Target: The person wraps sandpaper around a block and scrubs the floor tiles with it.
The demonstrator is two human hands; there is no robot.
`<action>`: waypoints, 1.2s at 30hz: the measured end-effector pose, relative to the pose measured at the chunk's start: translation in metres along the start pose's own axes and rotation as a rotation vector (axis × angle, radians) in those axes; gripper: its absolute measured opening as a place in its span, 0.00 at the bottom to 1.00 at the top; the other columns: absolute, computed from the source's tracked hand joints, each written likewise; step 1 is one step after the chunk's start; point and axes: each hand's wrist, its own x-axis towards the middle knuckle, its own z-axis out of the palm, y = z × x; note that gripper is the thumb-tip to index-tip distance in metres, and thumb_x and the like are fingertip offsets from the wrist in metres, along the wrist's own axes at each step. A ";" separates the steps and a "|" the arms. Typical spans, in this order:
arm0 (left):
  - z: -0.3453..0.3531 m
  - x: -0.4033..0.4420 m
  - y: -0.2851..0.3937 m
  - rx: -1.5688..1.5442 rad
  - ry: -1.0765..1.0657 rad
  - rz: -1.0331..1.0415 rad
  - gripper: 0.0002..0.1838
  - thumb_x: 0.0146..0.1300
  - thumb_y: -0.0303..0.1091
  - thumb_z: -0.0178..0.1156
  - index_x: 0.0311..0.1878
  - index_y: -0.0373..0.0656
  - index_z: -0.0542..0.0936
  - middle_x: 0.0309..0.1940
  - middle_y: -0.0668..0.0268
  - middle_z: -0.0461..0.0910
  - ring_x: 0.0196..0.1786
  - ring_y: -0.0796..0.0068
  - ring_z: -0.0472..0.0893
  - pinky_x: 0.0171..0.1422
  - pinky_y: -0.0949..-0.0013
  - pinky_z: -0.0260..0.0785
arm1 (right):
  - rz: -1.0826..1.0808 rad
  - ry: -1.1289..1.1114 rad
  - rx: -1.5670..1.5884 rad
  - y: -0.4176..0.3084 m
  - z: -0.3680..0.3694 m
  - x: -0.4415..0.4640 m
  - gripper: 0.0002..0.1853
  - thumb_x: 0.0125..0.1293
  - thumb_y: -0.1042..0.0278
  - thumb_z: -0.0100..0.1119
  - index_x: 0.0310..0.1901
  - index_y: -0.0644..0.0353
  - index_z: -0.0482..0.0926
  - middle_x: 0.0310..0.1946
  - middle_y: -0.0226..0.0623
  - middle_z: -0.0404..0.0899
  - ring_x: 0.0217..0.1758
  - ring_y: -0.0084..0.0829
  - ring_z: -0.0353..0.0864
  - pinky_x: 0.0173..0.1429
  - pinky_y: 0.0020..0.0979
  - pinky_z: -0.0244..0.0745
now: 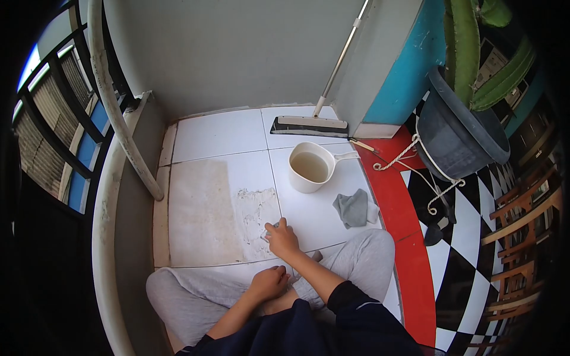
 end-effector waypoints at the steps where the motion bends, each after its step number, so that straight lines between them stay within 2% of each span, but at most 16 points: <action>1: 0.000 0.000 0.001 -0.021 -0.007 -0.008 0.15 0.61 0.42 0.47 0.35 0.39 0.73 0.32 0.52 0.77 0.35 0.50 0.78 0.39 0.52 0.69 | -0.031 0.061 -0.007 0.000 0.000 0.009 0.11 0.57 0.65 0.57 0.41 0.51 0.71 0.40 0.52 0.63 0.36 0.54 0.74 0.41 0.46 0.71; 3: 0.003 -0.001 0.000 -0.024 -0.022 -0.012 0.15 0.62 0.42 0.47 0.35 0.39 0.73 0.32 0.52 0.77 0.36 0.50 0.77 0.39 0.52 0.69 | -0.067 0.122 -0.009 -0.001 -0.002 0.026 0.10 0.57 0.65 0.57 0.41 0.50 0.71 0.40 0.52 0.64 0.36 0.54 0.74 0.41 0.46 0.71; 5: 0.003 -0.001 -0.006 -0.016 -0.019 -0.026 0.15 0.62 0.42 0.47 0.34 0.39 0.73 0.33 0.52 0.77 0.36 0.50 0.77 0.40 0.52 0.68 | 0.042 0.158 -0.018 -0.008 -0.006 0.051 0.10 0.57 0.63 0.57 0.40 0.50 0.72 0.40 0.51 0.65 0.38 0.51 0.74 0.42 0.44 0.71; 6: 0.003 0.000 -0.010 -0.046 -0.009 -0.029 0.15 0.62 0.43 0.47 0.34 0.39 0.73 0.32 0.51 0.77 0.36 0.49 0.76 0.40 0.52 0.67 | 0.030 0.161 -0.010 -0.006 -0.005 0.067 0.10 0.57 0.63 0.57 0.40 0.50 0.72 0.40 0.51 0.65 0.38 0.51 0.74 0.42 0.44 0.71; 8: 0.002 -0.001 -0.012 -0.070 0.012 -0.027 0.16 0.62 0.44 0.47 0.33 0.39 0.73 0.31 0.51 0.76 0.36 0.49 0.76 0.40 0.52 0.66 | 0.094 0.029 0.121 0.010 -0.011 0.099 0.10 0.58 0.60 0.57 0.41 0.49 0.72 0.41 0.49 0.66 0.38 0.47 0.74 0.44 0.42 0.71; 12: -0.001 -0.002 -0.011 -0.077 -0.008 -0.032 0.15 0.62 0.42 0.46 0.34 0.38 0.73 0.32 0.51 0.77 0.38 0.49 0.76 0.41 0.53 0.67 | 0.146 0.140 0.142 0.014 -0.042 0.131 0.11 0.58 0.57 0.55 0.41 0.49 0.72 0.45 0.49 0.67 0.43 0.46 0.74 0.46 0.40 0.71; 14: 0.000 0.002 -0.009 -0.086 -0.016 -0.006 0.15 0.62 0.42 0.46 0.34 0.38 0.73 0.32 0.51 0.77 0.38 0.49 0.76 0.41 0.53 0.67 | 0.152 0.025 0.028 0.025 -0.034 0.144 0.11 0.58 0.57 0.55 0.41 0.50 0.72 0.45 0.51 0.67 0.44 0.46 0.73 0.46 0.40 0.71; 16: 0.000 0.003 -0.009 -0.091 -0.010 0.013 0.15 0.62 0.41 0.46 0.34 0.38 0.73 0.32 0.51 0.77 0.38 0.49 0.76 0.42 0.53 0.67 | 0.183 0.029 -0.003 0.012 -0.032 0.128 0.11 0.59 0.58 0.55 0.42 0.50 0.72 0.45 0.52 0.66 0.43 0.47 0.74 0.46 0.41 0.71; 18: 0.002 0.000 -0.007 -0.115 -0.012 0.005 0.15 0.62 0.42 0.46 0.34 0.38 0.73 0.32 0.51 0.77 0.38 0.49 0.76 0.42 0.53 0.67 | 0.142 0.025 0.048 0.004 -0.024 0.110 0.11 0.57 0.59 0.57 0.41 0.49 0.72 0.41 0.50 0.67 0.40 0.48 0.75 0.45 0.39 0.71; 23: 0.002 0.004 -0.009 -0.092 -0.024 0.031 0.15 0.62 0.42 0.46 0.34 0.38 0.73 0.31 0.51 0.77 0.36 0.50 0.77 0.41 0.52 0.67 | 0.008 0.015 0.034 -0.005 -0.001 0.043 0.13 0.56 0.59 0.58 0.41 0.50 0.71 0.41 0.52 0.65 0.37 0.50 0.75 0.43 0.42 0.72; 25: 0.004 0.002 -0.008 -0.058 -0.035 0.004 0.15 0.62 0.42 0.46 0.34 0.38 0.73 0.32 0.51 0.77 0.36 0.50 0.77 0.40 0.52 0.68 | -0.005 -0.026 0.024 -0.008 0.001 0.019 0.15 0.56 0.61 0.58 0.44 0.49 0.70 0.42 0.55 0.64 0.35 0.54 0.76 0.40 0.44 0.74; 28: 0.004 0.001 -0.008 -0.074 -0.049 -0.042 0.16 0.62 0.43 0.46 0.33 0.39 0.74 0.31 0.51 0.77 0.36 0.49 0.77 0.40 0.52 0.67 | -0.024 0.044 0.050 -0.006 0.005 0.011 0.17 0.56 0.60 0.58 0.45 0.51 0.68 0.41 0.54 0.65 0.35 0.55 0.75 0.40 0.45 0.73; 36: 0.004 -0.001 -0.011 0.012 -0.027 -0.155 0.16 0.62 0.43 0.47 0.37 0.38 0.75 0.31 0.52 0.78 0.36 0.52 0.78 0.40 0.53 0.70 | -0.092 0.005 0.026 -0.010 0.016 0.003 0.18 0.55 0.66 0.59 0.46 0.55 0.67 0.41 0.57 0.62 0.35 0.58 0.74 0.38 0.47 0.73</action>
